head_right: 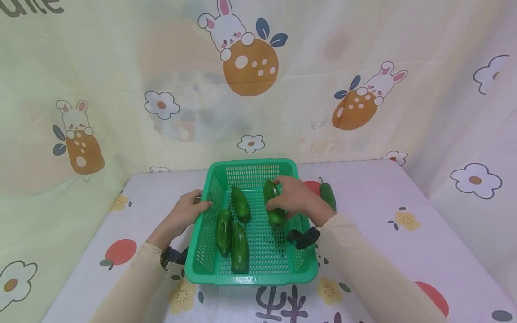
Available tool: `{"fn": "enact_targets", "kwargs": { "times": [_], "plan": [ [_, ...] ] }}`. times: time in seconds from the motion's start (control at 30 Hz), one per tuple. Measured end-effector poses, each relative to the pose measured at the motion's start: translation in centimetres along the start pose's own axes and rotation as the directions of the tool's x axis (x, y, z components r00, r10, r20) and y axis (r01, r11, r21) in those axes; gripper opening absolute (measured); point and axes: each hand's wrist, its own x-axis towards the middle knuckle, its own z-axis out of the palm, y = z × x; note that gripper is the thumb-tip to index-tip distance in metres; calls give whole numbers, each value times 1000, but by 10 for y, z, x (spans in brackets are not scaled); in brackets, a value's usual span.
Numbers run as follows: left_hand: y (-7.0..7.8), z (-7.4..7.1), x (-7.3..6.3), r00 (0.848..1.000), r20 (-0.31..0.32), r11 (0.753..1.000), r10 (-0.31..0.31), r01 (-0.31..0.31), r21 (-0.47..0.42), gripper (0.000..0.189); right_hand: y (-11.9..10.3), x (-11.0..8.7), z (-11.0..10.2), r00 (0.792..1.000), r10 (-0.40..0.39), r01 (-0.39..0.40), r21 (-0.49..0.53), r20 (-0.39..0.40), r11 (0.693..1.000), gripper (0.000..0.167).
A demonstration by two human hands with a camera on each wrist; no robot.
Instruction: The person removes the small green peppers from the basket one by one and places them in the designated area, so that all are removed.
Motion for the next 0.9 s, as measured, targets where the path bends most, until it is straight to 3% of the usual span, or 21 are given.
{"fn": "enact_targets", "kwargs": {
  "times": [0.47, 0.9],
  "plan": [
    [1, 0, 0, 1000, 4, 1000, -1, 1, -13, 45, 12, -21, -34, 997, -43, 44, 6, -60, 999, 82],
    [-2, 0, 1, 1000, 0, 1000, -1, 1, -18, 46, 40, -28, -65, 992, -9, 4, -35, -130, 999, 87]
  ]
}}
